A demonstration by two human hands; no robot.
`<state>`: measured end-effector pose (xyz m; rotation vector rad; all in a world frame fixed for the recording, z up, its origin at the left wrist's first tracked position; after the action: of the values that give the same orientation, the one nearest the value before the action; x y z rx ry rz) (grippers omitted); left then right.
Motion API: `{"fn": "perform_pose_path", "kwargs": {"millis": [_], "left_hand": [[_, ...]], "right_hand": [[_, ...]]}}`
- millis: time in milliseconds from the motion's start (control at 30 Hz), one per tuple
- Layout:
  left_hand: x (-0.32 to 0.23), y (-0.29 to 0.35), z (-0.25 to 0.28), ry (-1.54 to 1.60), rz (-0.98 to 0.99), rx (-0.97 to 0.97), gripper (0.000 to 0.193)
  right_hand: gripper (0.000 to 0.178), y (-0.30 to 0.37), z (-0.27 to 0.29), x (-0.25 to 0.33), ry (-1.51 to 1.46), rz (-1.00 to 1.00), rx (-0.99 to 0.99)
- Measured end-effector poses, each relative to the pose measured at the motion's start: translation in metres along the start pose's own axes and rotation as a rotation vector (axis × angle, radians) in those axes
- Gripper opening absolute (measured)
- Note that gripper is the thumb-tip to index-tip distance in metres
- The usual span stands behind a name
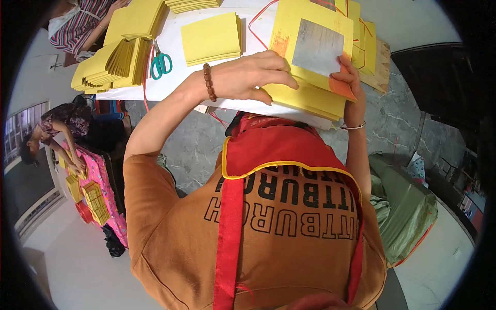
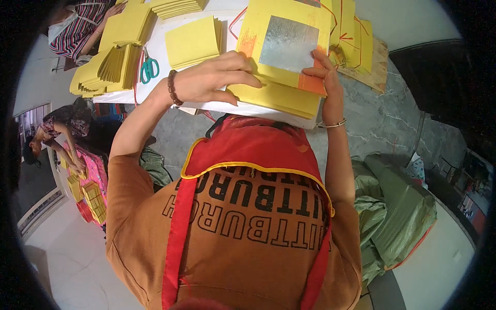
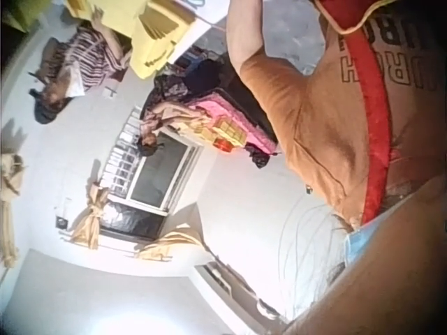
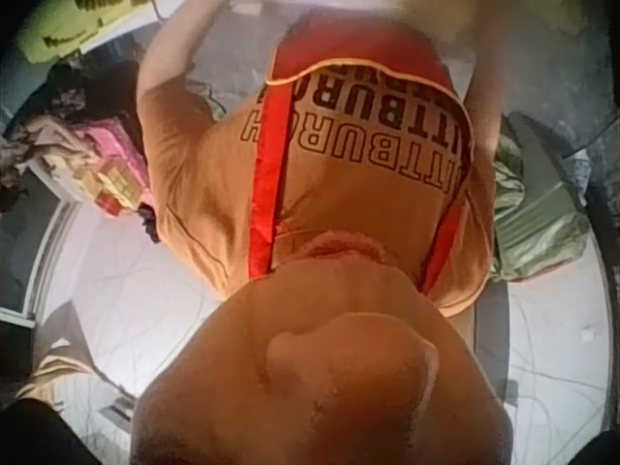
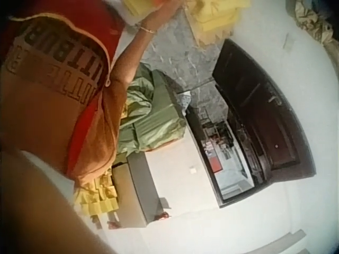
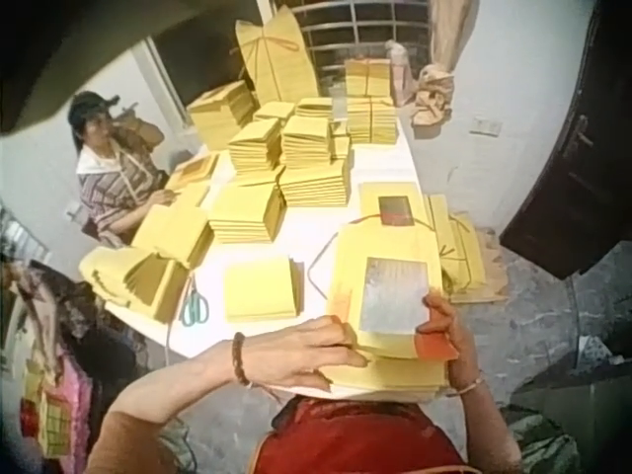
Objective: Folding and bundling stacks of yellow paper sheets into finished products.
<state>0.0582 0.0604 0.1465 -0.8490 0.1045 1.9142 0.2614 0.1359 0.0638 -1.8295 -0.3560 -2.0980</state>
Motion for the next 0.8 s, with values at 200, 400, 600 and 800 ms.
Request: {"fn": "perform_pose_path", "kwargs": {"millis": [200, 400, 600, 800], "left_hand": [[0.008, 0.001, 0.003, 0.076, -0.017, -0.01, 0.048], [-0.001, -0.004, 0.003, 0.011, -0.015, 0.015, 0.044], [0.006, -0.004, 0.006, 0.072, -0.05, -0.022, 0.037], [0.012, -0.004, 0.012, 0.106, -0.055, -0.092, 0.017]], "right_hand": [[0.055, 0.0, 0.0, 0.002, -0.014, -0.05, 0.005], [0.057, -0.001, 0.0, 0.002, -0.043, -0.078, 0.012], [0.058, -0.001, 0.002, 0.001, -0.06, -0.065, 0.007], [0.027, -0.001, 0.001, 0.003, -0.007, 0.027, 0.057]]}}
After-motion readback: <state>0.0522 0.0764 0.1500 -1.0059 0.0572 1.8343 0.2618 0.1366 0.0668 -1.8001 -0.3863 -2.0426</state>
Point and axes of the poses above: each hand's wrist, its own y-axis away from the middle knuckle, its own z-axis out of the back of the hand, x = y × z, the point moved 6 cm from there along -y, towards the middle knuckle, and after that the axes turned 12 degrees about -z, right-handed, at the moved point
